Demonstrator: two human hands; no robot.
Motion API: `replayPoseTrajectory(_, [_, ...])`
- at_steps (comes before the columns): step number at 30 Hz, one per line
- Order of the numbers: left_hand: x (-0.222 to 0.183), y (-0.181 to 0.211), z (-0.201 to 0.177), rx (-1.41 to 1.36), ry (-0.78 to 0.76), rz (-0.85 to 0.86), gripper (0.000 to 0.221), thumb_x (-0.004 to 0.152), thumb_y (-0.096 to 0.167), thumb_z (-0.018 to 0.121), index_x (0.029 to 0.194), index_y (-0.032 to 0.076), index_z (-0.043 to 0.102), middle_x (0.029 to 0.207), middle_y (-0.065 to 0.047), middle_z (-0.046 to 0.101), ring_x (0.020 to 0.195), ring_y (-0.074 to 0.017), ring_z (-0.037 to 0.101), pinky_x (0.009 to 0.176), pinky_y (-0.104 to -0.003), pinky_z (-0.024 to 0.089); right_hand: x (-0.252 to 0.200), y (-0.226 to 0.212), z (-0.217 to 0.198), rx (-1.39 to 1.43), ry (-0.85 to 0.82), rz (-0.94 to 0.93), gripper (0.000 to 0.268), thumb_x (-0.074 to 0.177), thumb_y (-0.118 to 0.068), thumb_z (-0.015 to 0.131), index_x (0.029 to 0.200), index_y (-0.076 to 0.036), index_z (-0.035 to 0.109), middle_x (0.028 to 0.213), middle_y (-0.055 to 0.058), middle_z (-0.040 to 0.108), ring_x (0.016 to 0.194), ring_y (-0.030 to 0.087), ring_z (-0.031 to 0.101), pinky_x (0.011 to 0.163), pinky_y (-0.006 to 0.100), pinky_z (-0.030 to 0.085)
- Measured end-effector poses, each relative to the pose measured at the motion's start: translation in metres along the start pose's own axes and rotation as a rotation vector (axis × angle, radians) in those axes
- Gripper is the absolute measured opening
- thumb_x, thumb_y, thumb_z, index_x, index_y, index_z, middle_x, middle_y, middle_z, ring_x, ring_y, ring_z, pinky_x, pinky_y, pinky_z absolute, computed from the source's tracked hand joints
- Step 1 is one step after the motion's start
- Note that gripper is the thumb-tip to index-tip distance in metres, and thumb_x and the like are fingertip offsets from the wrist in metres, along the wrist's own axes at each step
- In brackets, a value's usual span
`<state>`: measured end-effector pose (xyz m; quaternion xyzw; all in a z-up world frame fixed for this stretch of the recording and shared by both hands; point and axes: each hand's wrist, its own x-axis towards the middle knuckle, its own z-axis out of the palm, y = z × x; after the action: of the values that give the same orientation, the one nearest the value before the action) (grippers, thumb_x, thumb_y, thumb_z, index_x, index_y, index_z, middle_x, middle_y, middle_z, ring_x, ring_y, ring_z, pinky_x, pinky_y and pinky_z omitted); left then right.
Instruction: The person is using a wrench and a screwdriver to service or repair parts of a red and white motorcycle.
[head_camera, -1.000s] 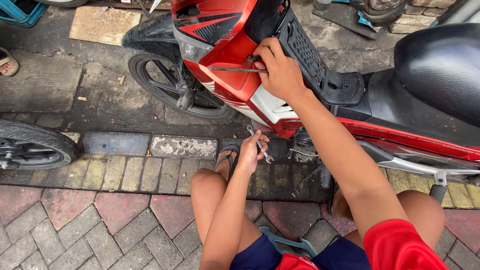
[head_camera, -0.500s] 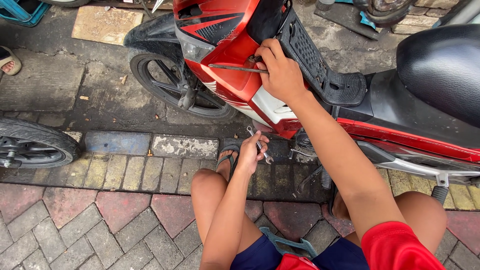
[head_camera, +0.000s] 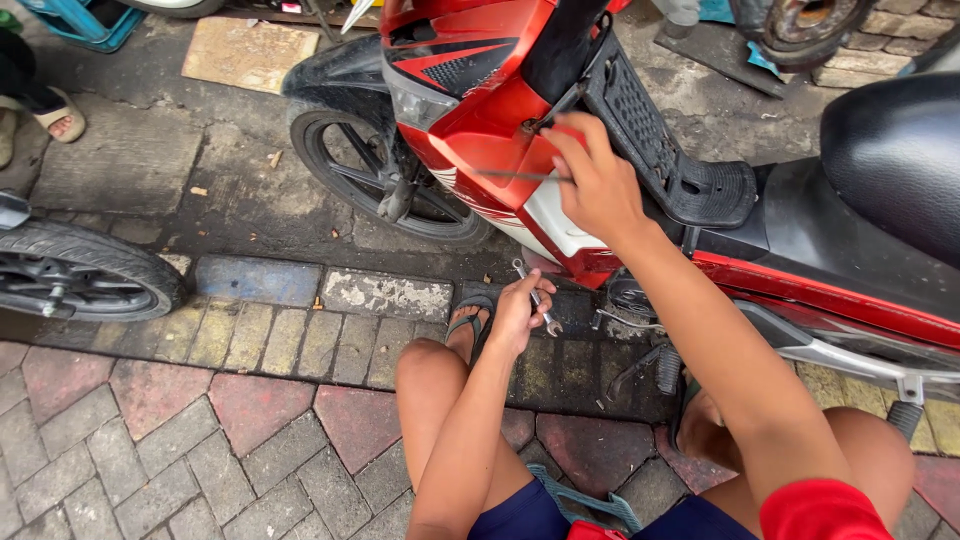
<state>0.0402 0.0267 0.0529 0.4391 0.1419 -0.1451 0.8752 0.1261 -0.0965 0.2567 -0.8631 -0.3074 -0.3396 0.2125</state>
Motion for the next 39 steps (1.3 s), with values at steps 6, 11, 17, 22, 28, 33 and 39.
replayPoseTrajectory(6, [0.01, -0.016, -0.007, 0.019, 0.016, 0.003, 0.036, 0.106, 0.029, 0.056, 0.088, 0.0, 0.067, 0.052, -0.007, 0.041, 0.029, -0.0088, 0.029, 0.029, -0.021, 0.021, -0.115, 0.021, 0.006, 0.064, -0.209, 0.158, 0.023, 0.097, -0.016, 0.064, 0.118, -0.021, 0.069, 0.105, 0.004, 0.06, 0.079, 0.042, 0.069, 0.061, 0.054, 0.057])
replayPoseTrajectory(11, [0.008, -0.025, -0.008, 0.055, 0.032, -0.018, 0.036, 0.104, 0.03, 0.057, 0.089, 0.0, 0.067, 0.053, -0.01, 0.047, 0.03, -0.0098, 0.033, 0.029, -0.021, 0.022, -0.216, 0.036, -0.019, 0.256, -0.666, 0.298, 0.022, 0.099, -0.016, 0.055, 0.106, -0.011, 0.075, 0.094, 0.009, 0.069, 0.085, 0.035, 0.075, 0.07, 0.043, 0.06])
replayPoseTrajectory(17, [-0.001, -0.038, -0.008, 0.058, 0.058, -0.063, 0.043, 0.106, 0.034, 0.052, 0.091, -0.003, 0.068, 0.058, -0.016, 0.055, 0.032, -0.0117, 0.039, 0.029, -0.021, 0.025, -0.253, 0.044, -0.066, 0.304, -0.973, 0.534, 0.035, 0.098, -0.012, 0.051, 0.126, 0.0, 0.069, 0.122, 0.022, 0.073, 0.111, 0.043, 0.072, 0.09, 0.051, 0.06])
replayPoseTrajectory(22, [0.004, -0.059, -0.021, 0.042, 0.061, -0.15, 0.051, 0.108, 0.038, 0.045, 0.094, -0.005, 0.069, 0.063, -0.02, 0.063, 0.035, -0.0133, 0.042, 0.032, -0.02, 0.025, -0.232, 0.044, -0.084, 0.334, -0.865, 0.632, 0.031, 0.098, -0.014, 0.057, 0.123, -0.003, 0.072, 0.113, 0.022, 0.077, 0.111, 0.041, 0.071, 0.097, 0.051, 0.057])
replayPoseTrajectory(28, [-0.001, -0.069, -0.021, 0.016, 0.025, -0.204, 0.034, 0.103, 0.022, 0.048, 0.109, -0.005, 0.067, 0.09, -0.024, 0.073, 0.052, -0.0149, 0.053, 0.044, -0.02, 0.034, -0.215, 0.029, -0.1, 0.501, -0.741, 0.892, 0.028, 0.101, -0.017, 0.059, 0.12, -0.005, 0.076, 0.102, 0.021, 0.081, 0.107, 0.04, 0.073, 0.093, 0.051, 0.056])
replayPoseTrajectory(33, [-0.038, -0.055, 0.021, -0.033, -0.2, -0.171, 0.035, 0.107, 0.018, 0.049, 0.125, -0.009, 0.064, 0.115, -0.031, 0.071, 0.065, -0.0146, 0.066, 0.057, -0.02, 0.05, -0.239, 0.027, -0.071, 0.599, -0.593, 1.081, 0.029, 0.089, -0.028, 0.077, 0.114, -0.012, 0.079, 0.095, 0.012, 0.079, 0.078, 0.027, 0.069, 0.069, 0.041, 0.055])
replayPoseTrajectory(39, [-0.04, -0.071, 0.038, -0.111, -0.357, -0.07, 0.039, 0.108, 0.021, 0.058, 0.132, -0.01, 0.061, 0.121, -0.029, 0.07, 0.07, -0.012, 0.066, 0.062, -0.018, 0.051, -0.23, -0.022, -0.071, 1.061, -0.48, 1.328, 0.032, 0.092, -0.011, 0.071, 0.117, 0.009, 0.064, 0.068, 0.012, 0.053, 0.042, 0.011, 0.037, 0.032, 0.023, 0.029])
